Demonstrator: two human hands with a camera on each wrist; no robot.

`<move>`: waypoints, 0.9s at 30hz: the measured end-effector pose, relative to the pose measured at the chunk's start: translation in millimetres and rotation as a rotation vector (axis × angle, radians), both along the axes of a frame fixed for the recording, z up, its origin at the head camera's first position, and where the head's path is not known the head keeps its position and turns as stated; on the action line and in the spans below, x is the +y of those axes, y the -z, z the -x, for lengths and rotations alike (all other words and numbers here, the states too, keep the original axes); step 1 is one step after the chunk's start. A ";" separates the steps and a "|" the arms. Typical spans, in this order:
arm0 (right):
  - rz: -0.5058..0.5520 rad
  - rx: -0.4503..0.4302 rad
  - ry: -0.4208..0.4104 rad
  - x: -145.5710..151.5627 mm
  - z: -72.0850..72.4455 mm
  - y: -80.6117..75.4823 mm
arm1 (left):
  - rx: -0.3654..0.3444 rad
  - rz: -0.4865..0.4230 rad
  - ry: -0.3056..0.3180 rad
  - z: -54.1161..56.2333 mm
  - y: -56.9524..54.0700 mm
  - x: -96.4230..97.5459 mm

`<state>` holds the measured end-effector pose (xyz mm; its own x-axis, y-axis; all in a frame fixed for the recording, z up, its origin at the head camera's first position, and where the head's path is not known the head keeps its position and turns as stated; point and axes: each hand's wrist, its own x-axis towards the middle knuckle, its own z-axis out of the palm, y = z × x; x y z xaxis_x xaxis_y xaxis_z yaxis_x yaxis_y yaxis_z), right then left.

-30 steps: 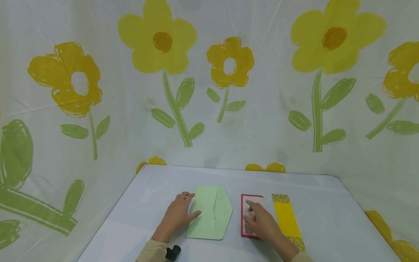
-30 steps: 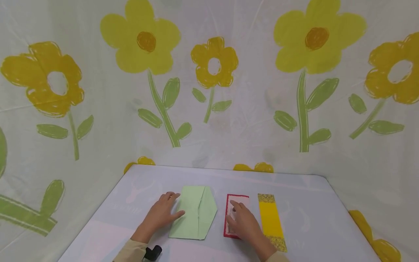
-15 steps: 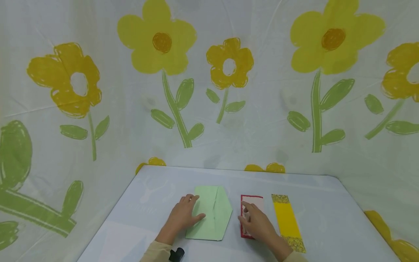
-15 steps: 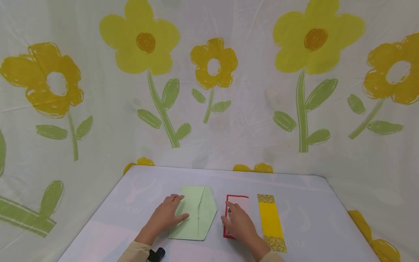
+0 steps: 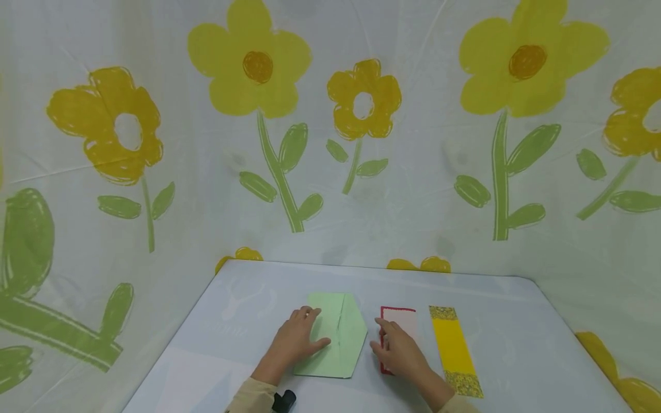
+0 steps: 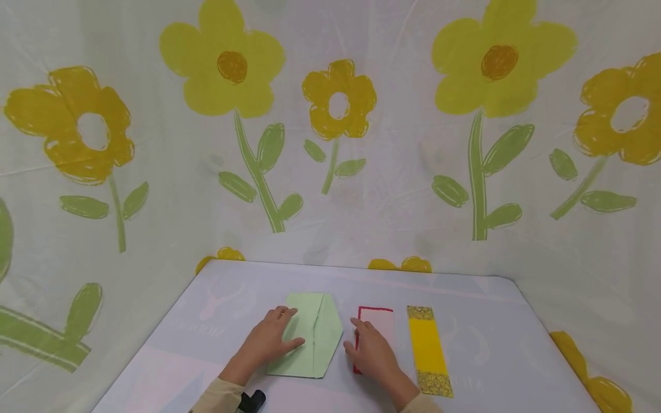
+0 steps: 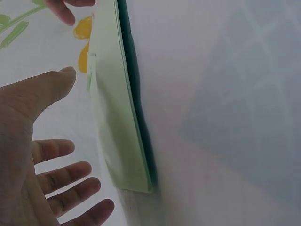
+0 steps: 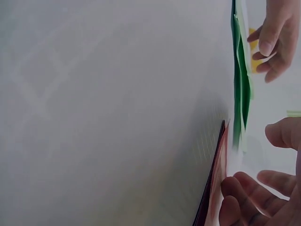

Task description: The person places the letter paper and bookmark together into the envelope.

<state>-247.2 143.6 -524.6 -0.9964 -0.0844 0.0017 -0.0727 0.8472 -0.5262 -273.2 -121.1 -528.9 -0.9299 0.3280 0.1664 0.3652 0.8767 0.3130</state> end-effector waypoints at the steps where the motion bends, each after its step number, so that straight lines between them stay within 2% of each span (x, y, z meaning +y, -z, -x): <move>1: -0.005 -0.001 -0.003 -0.8 0.5 0.9 | -0.002 -0.003 0.002 -0.4 0.2 0.5; 8: -0.027 -0.004 -0.001 -5.3 3.9 4.5 | -0.035 -0.025 0.011 -4.3 -0.6 4.3; 17: -0.023 0.030 -0.011 -9.4 4.6 3.2 | -0.022 -0.023 0.023 -4.4 -1.3 6.7; 27: -0.031 0.035 -0.031 -15.3 9.0 3.7 | -0.050 0.015 0.019 -6.8 -3.2 8.6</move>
<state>-256.2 128.3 -528.3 -0.9927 -0.1157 0.0333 -0.1168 0.8600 -0.4968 -266.4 -112.5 -525.8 -0.9304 0.3479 0.1149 0.3663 0.8745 0.3180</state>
